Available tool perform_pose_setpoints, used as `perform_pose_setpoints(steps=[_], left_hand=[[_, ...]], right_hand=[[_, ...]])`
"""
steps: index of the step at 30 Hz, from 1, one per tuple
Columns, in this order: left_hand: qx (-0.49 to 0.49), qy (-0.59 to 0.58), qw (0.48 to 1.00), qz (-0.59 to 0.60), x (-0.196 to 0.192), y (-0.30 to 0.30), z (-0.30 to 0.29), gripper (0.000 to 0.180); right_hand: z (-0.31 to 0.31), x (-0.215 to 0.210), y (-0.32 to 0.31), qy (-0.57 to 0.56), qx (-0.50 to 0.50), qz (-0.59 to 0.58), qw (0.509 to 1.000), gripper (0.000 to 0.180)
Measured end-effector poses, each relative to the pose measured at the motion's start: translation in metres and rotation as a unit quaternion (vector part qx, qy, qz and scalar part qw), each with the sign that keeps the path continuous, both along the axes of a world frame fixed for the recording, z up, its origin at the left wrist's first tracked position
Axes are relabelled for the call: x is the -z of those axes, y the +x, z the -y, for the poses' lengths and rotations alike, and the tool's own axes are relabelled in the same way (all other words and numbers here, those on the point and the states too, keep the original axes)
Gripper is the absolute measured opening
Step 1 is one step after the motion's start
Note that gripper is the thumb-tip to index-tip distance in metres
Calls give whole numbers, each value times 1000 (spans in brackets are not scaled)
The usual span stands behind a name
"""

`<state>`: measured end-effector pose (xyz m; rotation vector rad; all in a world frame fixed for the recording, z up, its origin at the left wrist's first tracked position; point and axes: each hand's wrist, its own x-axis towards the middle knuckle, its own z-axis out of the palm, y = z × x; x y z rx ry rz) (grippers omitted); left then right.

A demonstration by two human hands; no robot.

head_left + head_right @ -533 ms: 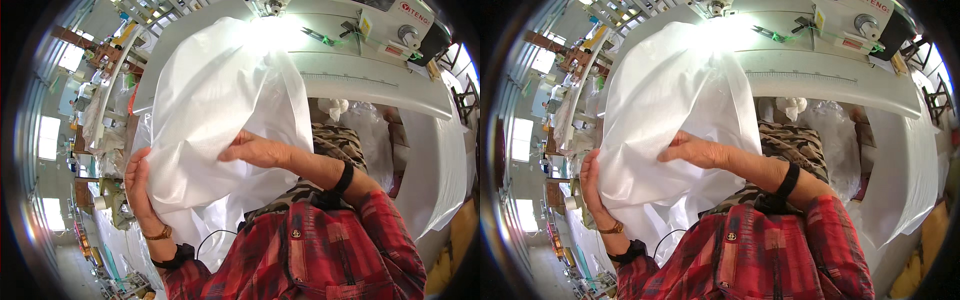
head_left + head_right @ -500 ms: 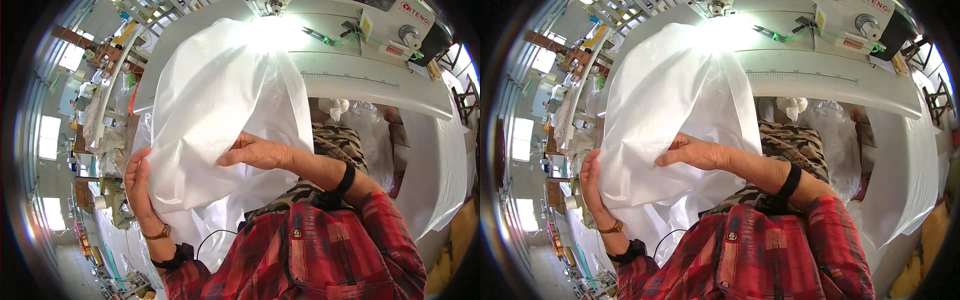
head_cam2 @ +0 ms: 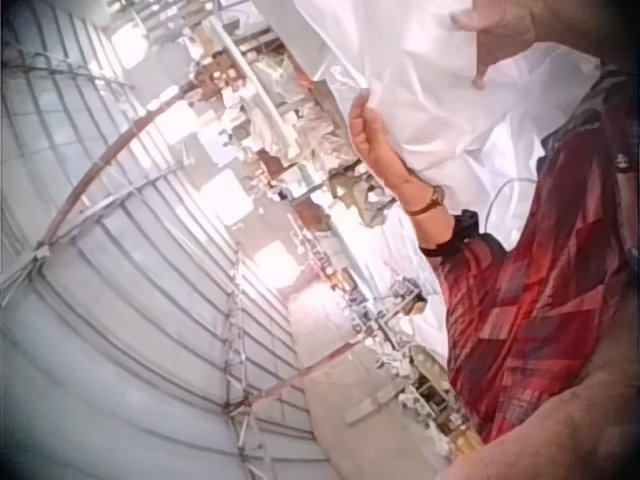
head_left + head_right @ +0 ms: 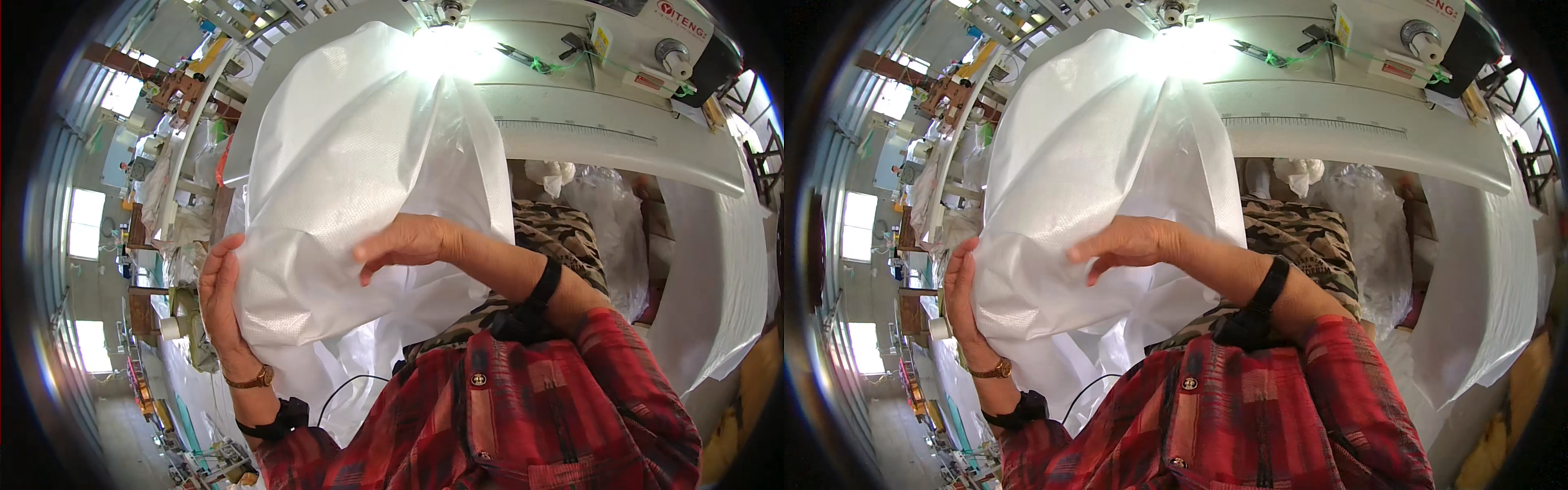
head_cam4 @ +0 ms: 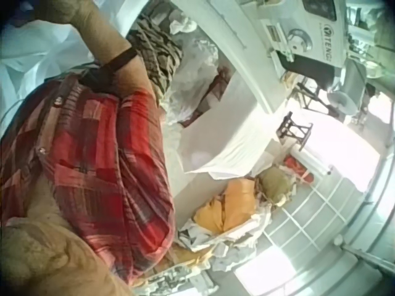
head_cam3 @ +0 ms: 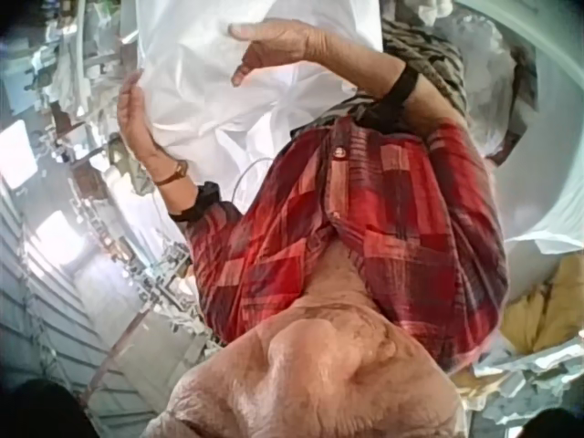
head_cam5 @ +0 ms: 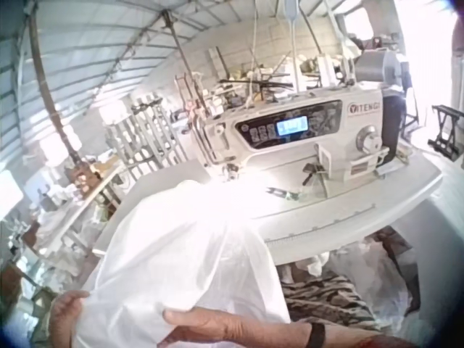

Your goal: Sewing together sheets of white plastic material using an industrial sewing machine in a manufacturing facility.

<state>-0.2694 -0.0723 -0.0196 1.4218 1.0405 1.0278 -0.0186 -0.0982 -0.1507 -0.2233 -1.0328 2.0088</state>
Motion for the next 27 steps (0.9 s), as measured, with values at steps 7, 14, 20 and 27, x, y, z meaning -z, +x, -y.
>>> perform_pose_setpoints(steps=[7,14,20,27], left_hand=[[10,-10,1000,-3,-8,7,7,23],[39,68,994,-78,-20,13,1,26],[65,250,924,-282,19,-47,-67,25],[49,267,890,-366,94,-69,-105,27]], right_hand=[[-34,37,-14,519,389,451,613,44],[-26,38,-46,83,78,27,993,44],[14,43,-51,356,128,159,912,44],[40,40,-10,57,-41,188,980,43]])
